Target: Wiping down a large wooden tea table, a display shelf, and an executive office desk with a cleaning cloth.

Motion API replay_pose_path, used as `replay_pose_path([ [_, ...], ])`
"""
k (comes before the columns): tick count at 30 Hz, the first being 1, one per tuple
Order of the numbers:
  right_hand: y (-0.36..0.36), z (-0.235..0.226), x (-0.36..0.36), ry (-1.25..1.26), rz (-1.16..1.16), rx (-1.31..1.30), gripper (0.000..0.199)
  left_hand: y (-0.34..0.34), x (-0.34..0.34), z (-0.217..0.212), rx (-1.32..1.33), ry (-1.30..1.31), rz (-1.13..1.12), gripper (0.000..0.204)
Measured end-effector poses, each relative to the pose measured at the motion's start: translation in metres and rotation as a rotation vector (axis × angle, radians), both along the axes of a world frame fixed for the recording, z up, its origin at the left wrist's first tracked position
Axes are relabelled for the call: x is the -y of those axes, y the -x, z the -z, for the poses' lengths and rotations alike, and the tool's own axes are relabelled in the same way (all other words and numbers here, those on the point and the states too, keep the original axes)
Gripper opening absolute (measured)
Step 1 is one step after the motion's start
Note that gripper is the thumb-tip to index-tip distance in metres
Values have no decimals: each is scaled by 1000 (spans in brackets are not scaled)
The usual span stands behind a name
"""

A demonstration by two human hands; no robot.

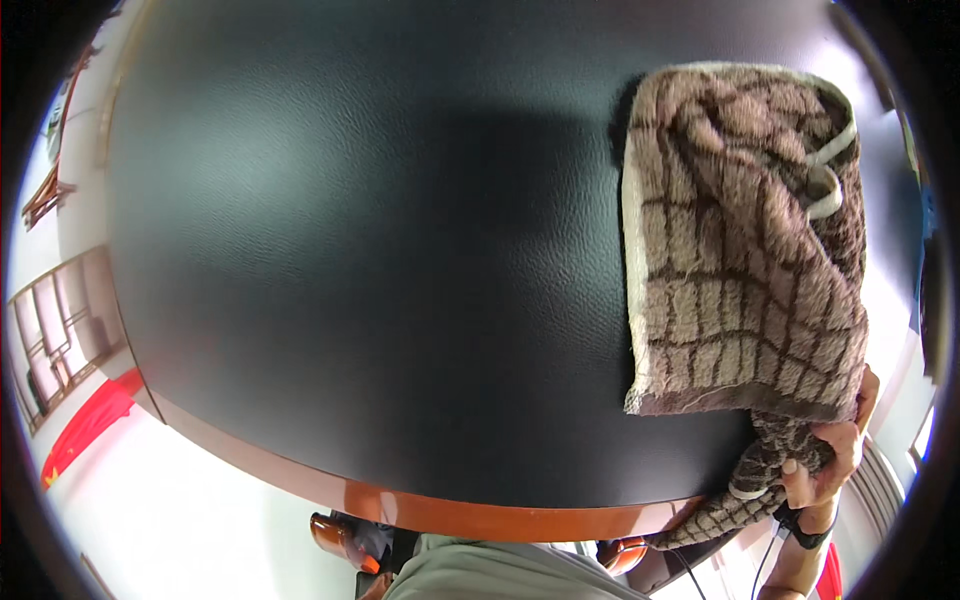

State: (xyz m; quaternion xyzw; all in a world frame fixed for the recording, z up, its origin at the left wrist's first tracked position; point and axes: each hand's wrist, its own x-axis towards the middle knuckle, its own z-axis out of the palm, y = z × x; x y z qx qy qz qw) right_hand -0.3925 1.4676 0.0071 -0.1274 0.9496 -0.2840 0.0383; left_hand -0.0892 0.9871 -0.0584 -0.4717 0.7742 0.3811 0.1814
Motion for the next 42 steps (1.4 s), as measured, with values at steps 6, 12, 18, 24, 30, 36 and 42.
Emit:
replay_pose_path([
  [6,-6,-8,-16,-90,-71,-36,47,-4,-11,20,-290,75,-140,30],
  [12,8,7,10,20,-155,-112,48,-36,35,24,-508,235,-112,34],
  [18,2,-8,26,-67,-179,-252,41,-86,63,45,-515,196,68,39],
  [24,1,-4,38,-60,-196,-372,37,-108,31,33,-561,-119,-146,25],
  [30,-21,-36,67,-173,-94,-385,33,-75,69,18,-25,-409,685,16],
  [36,-61,-46,104,-90,-81,-177,40,49,4,44,-535,-619,655,37],
  [42,-53,-49,127,-182,31,-471,48,125,-133,30,-470,-1377,304,101],
])
